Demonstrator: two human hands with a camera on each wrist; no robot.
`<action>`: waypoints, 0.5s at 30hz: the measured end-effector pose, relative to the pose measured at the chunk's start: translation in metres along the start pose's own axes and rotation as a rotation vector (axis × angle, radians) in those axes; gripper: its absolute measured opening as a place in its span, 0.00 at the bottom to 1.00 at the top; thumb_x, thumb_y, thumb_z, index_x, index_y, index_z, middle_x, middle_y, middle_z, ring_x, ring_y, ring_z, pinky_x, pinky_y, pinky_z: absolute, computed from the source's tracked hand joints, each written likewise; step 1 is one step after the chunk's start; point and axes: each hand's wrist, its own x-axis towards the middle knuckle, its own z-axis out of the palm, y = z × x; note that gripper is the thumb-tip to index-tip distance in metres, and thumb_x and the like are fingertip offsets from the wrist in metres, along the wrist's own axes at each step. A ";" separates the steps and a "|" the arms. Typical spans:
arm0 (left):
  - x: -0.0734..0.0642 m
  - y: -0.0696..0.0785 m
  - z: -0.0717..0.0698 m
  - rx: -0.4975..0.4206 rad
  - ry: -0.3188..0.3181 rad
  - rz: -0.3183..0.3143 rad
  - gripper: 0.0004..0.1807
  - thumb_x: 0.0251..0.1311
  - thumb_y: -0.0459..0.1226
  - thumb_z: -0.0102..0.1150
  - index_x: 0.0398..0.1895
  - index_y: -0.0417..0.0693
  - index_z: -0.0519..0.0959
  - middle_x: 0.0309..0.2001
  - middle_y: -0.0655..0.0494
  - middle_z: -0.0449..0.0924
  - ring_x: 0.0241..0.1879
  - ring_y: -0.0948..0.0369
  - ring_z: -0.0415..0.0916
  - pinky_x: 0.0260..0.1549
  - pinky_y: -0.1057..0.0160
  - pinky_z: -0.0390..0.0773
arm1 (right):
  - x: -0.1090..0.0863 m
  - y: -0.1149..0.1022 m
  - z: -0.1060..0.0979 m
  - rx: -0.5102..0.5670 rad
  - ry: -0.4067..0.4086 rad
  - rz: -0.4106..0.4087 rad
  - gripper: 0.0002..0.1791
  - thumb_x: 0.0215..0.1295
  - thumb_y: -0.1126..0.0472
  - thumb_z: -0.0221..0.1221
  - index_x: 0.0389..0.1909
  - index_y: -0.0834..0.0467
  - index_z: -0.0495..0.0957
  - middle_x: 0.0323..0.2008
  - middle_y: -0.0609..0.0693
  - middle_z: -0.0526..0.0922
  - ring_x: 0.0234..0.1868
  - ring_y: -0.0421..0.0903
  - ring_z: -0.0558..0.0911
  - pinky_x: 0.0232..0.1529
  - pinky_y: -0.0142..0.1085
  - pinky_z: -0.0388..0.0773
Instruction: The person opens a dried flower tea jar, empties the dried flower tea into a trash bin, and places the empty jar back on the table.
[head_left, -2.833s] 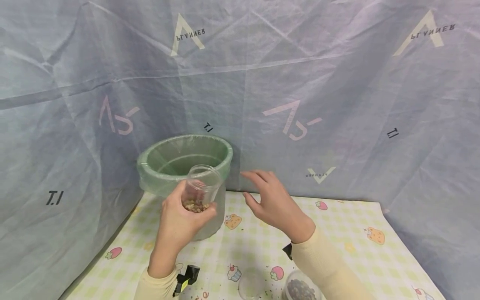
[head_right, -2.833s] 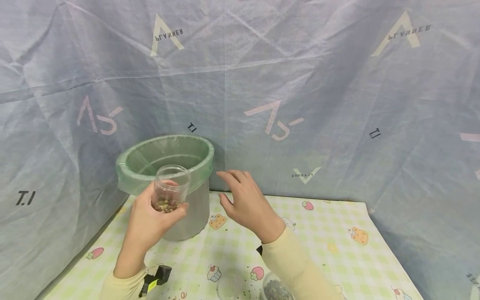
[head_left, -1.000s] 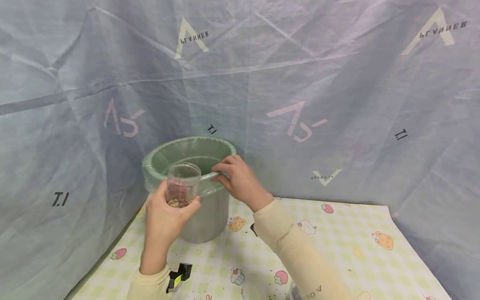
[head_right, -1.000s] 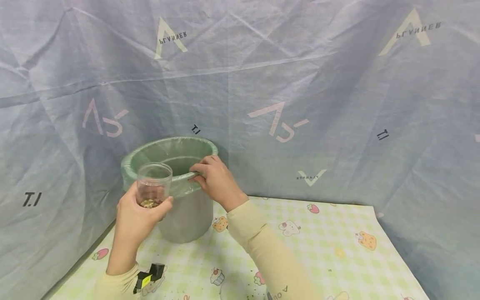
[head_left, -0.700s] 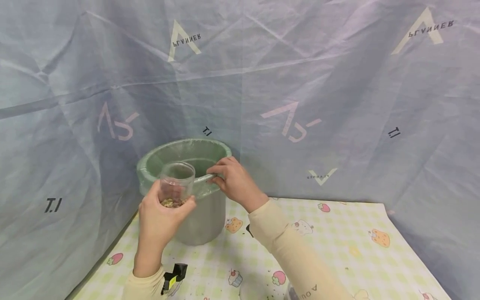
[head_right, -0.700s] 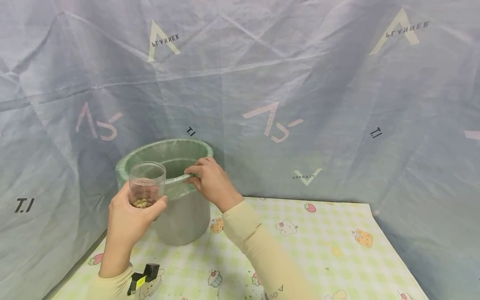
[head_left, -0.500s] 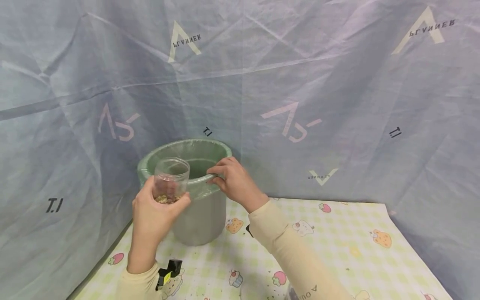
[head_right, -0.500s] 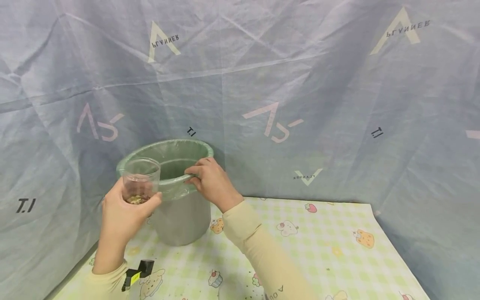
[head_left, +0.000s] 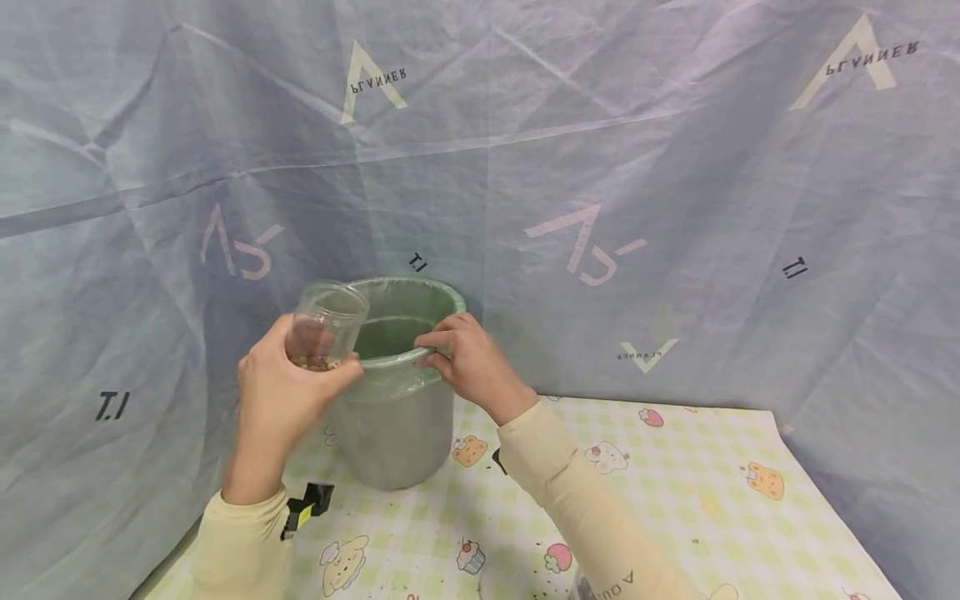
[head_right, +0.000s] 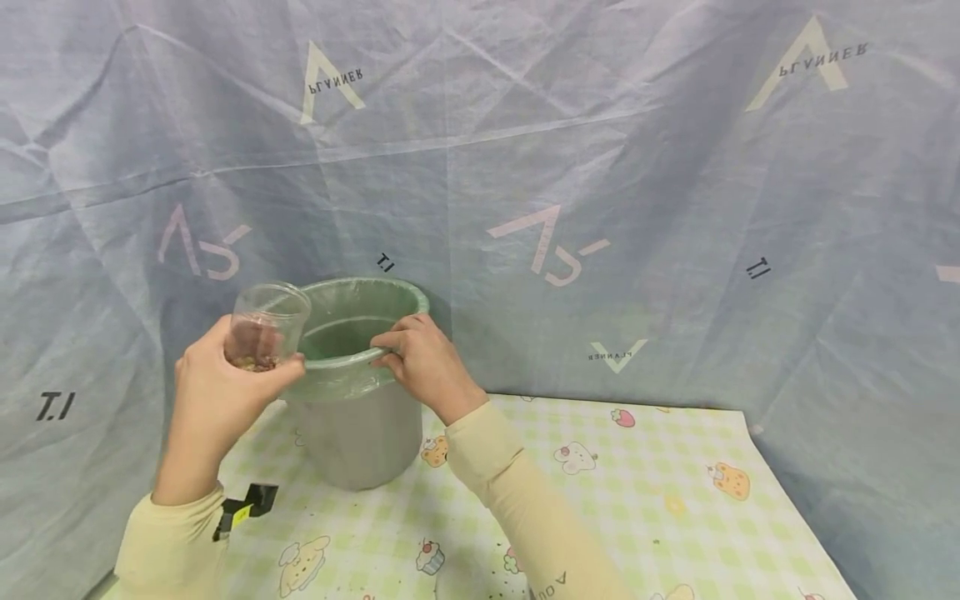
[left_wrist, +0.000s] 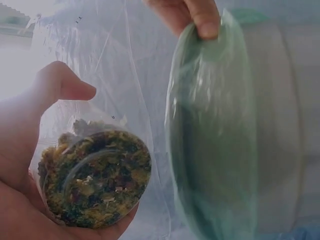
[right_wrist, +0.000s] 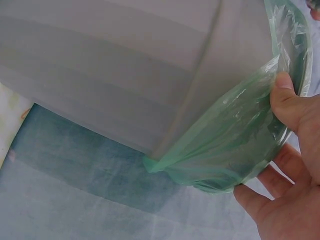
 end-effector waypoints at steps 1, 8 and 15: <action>0.003 0.000 -0.001 0.006 0.000 0.006 0.20 0.49 0.45 0.77 0.45 0.54 0.81 0.36 0.57 0.85 0.34 0.61 0.79 0.34 0.67 0.74 | 0.000 0.000 0.000 0.000 -0.001 0.000 0.15 0.64 0.56 0.69 0.51 0.51 0.89 0.45 0.47 0.86 0.50 0.48 0.78 0.54 0.39 0.77; 0.020 -0.001 -0.003 0.050 -0.026 0.055 0.23 0.51 0.46 0.75 0.50 0.53 0.82 0.40 0.57 0.87 0.35 0.60 0.82 0.38 0.61 0.76 | -0.001 0.003 -0.004 0.014 -0.014 0.022 0.15 0.65 0.57 0.69 0.52 0.49 0.89 0.46 0.47 0.85 0.51 0.47 0.78 0.53 0.39 0.77; 0.034 -0.005 -0.009 0.099 -0.009 0.074 0.25 0.50 0.45 0.75 0.52 0.52 0.82 0.39 0.53 0.85 0.36 0.57 0.79 0.40 0.57 0.73 | -0.001 0.000 0.000 0.001 -0.018 0.016 0.16 0.66 0.56 0.68 0.54 0.48 0.88 0.46 0.46 0.85 0.51 0.46 0.77 0.50 0.38 0.78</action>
